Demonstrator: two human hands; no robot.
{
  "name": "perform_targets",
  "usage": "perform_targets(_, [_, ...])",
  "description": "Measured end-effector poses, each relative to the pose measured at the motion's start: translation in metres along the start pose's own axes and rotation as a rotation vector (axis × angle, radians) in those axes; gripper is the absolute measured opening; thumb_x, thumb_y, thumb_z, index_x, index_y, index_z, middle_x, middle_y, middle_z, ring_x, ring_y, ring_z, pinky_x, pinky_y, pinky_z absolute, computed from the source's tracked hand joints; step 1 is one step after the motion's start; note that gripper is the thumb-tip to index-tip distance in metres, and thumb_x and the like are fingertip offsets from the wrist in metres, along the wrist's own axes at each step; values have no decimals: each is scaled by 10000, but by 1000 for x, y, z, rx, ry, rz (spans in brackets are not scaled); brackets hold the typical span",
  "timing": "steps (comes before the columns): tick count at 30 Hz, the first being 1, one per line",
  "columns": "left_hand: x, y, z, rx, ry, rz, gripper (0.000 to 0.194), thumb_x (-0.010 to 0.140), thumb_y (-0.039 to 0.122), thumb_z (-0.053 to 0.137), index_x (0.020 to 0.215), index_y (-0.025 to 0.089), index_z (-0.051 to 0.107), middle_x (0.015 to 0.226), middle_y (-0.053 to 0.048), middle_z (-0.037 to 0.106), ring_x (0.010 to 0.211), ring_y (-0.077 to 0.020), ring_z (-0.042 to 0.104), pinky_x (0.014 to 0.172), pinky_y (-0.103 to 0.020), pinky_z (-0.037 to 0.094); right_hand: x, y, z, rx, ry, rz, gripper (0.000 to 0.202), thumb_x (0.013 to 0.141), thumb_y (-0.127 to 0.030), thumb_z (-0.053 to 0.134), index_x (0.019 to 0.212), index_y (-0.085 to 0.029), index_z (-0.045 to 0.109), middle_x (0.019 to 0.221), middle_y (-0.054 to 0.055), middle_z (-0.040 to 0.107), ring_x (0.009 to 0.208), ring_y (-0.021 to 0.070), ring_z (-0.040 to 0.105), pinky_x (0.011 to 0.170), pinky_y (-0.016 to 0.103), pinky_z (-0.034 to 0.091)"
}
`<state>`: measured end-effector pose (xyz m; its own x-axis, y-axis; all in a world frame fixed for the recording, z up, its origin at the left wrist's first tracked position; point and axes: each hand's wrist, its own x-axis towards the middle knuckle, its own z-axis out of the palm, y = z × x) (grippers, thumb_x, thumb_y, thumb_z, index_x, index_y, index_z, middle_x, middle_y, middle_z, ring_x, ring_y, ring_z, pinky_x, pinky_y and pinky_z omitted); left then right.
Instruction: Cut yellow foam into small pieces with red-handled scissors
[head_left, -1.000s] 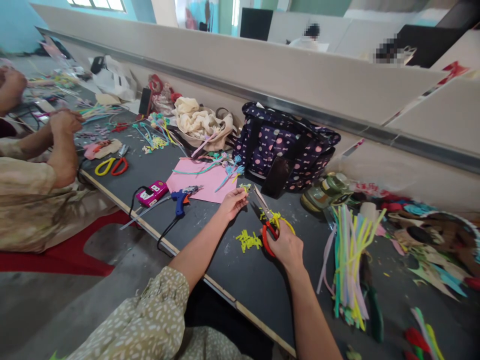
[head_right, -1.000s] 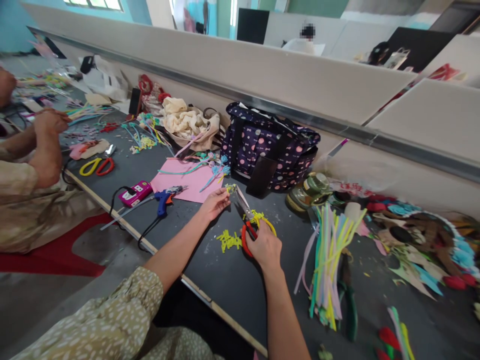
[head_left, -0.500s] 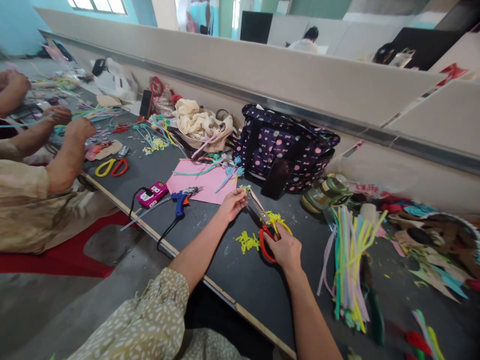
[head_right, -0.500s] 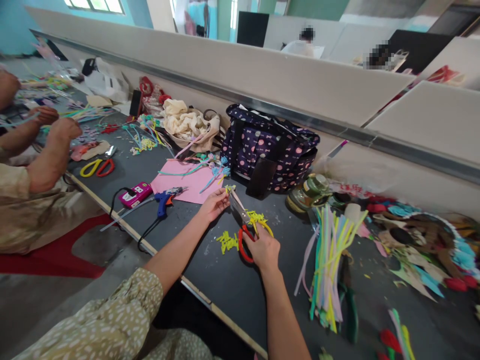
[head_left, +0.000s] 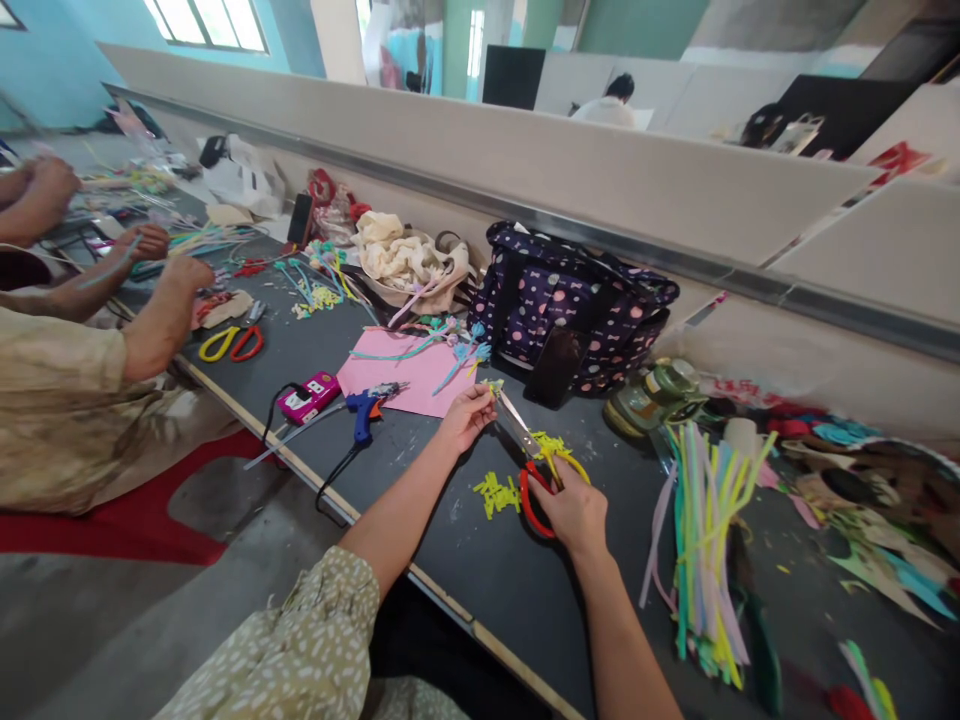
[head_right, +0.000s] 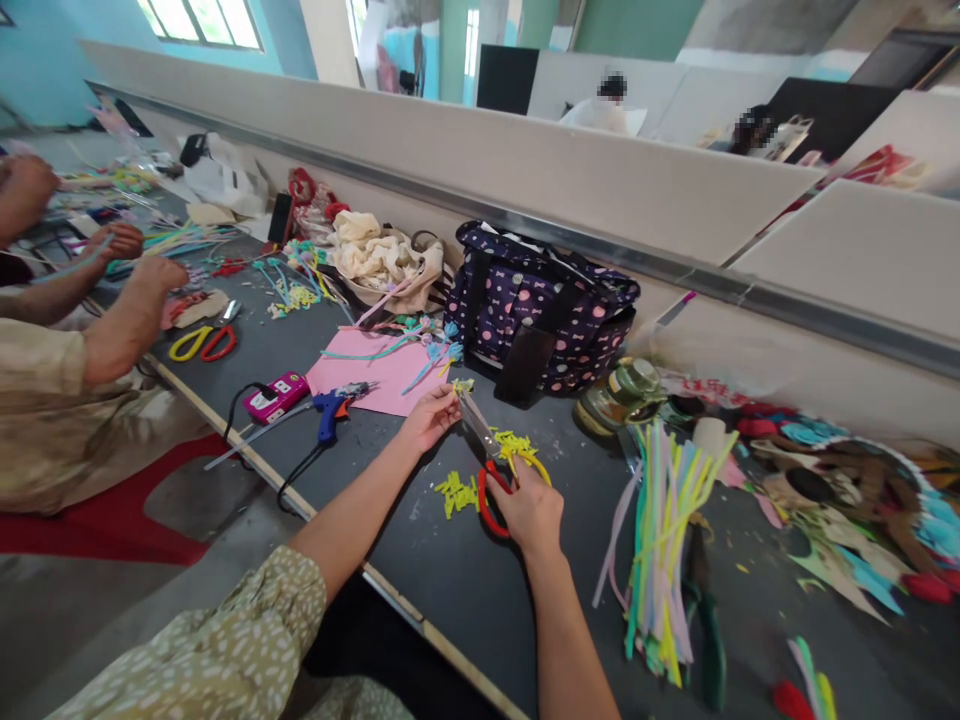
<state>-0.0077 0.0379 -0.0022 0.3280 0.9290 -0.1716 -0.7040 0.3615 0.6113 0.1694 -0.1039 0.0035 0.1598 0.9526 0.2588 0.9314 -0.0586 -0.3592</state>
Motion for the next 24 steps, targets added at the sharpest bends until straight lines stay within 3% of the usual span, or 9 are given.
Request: perform_targets(24, [-2, 4, 3, 48, 31, 12, 254, 616, 191, 782, 808, 127, 628, 647, 13, 603, 551, -68, 536, 613, -228, 491, 0, 0, -1, -33, 7, -32, 435, 797, -616, 476, 926, -225, 616, 643, -19, 594, 612, 133, 561, 540, 232, 316])
